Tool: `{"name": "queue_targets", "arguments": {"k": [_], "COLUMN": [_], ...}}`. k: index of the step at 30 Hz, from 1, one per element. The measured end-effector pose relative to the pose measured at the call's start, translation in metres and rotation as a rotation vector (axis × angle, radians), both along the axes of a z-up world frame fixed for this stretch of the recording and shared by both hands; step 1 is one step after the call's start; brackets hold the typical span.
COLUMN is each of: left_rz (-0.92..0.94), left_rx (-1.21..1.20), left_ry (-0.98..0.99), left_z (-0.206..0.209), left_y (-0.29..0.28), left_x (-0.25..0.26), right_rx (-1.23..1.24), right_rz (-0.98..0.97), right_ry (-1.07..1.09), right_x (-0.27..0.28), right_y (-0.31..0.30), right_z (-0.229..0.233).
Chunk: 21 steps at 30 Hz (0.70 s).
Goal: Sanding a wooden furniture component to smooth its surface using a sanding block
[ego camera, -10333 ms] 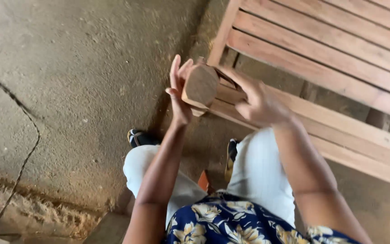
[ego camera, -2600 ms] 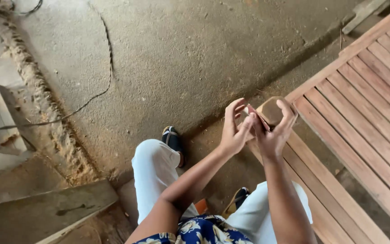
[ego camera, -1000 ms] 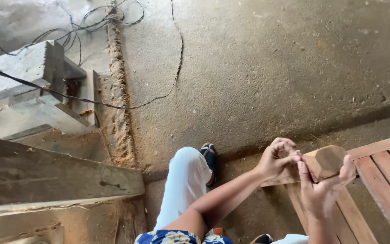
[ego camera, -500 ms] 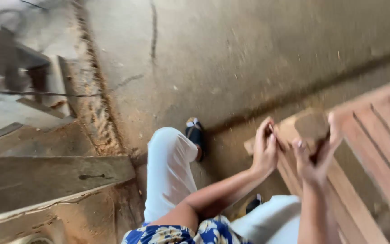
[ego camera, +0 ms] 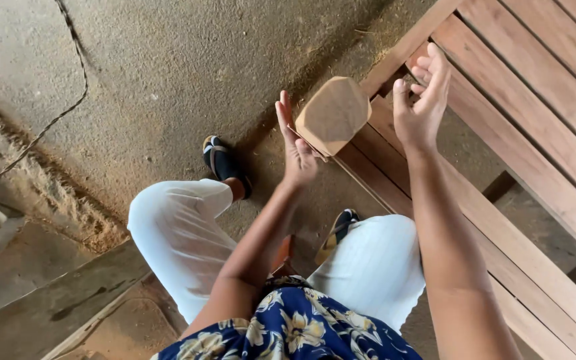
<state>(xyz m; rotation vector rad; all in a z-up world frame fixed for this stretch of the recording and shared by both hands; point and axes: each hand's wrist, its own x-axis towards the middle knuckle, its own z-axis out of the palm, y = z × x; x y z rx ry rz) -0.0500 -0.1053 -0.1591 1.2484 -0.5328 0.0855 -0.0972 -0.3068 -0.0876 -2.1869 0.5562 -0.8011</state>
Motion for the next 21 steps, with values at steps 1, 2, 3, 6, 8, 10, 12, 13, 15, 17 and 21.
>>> {"name": "queue_targets", "arguments": {"k": [1,2,3,6,8,10,12,13,15,17,21], "left_rz": [-0.06,-0.125,-0.135,-0.077,0.305,0.378,0.449,0.41,0.368,0.268,0.288], "left_rx": [0.061,0.122,0.121,-0.058,0.131,0.191,0.251,0.186,0.14,-0.07,-0.007], "left_ry": [0.015,0.03,0.032,0.103,-0.026,-0.033,-0.038,0.017,0.081,0.47,0.655], "left_z": [0.004,0.008,0.02,0.052,0.071,0.057,0.036,0.023,-0.016,-0.065,-0.012], "left_y": [0.009,0.017,0.013,-0.002,-0.023,-0.027,-0.032,-0.032,-0.028,-0.029,-0.037], "left_x": [0.002,0.005,-0.001,-0.015,-0.013,-0.019,-0.015,-0.012,-0.006,0.005,-0.006], "right_rx": [0.019,0.037,0.036,0.022,0.017,0.009,0.0,-0.012,-0.008,-0.058,-0.056], "right_rz": [-0.007,-0.018,-0.028,-0.02,-0.005,-0.004,-0.004,-0.009,-0.017,0.01,0.014], "right_ry": [-0.025,-0.049,-0.046,-0.027,-0.021,-0.016,-0.012,0.015,0.053,0.06,0.051], "right_x": [0.0,0.0,0.0,-0.001,0.002,0.0,0.004,0.005,0.005,0.006,0.013], "right_y": [-0.001,-0.003,-0.005,-0.007,-0.008,-0.004,-0.005,-0.005,0.001,0.003,0.001], "right_z": [-0.001,-0.002,-0.005,-0.012,-0.011,-0.011,-0.008,-0.007,-0.005,0.001,0.006]}}
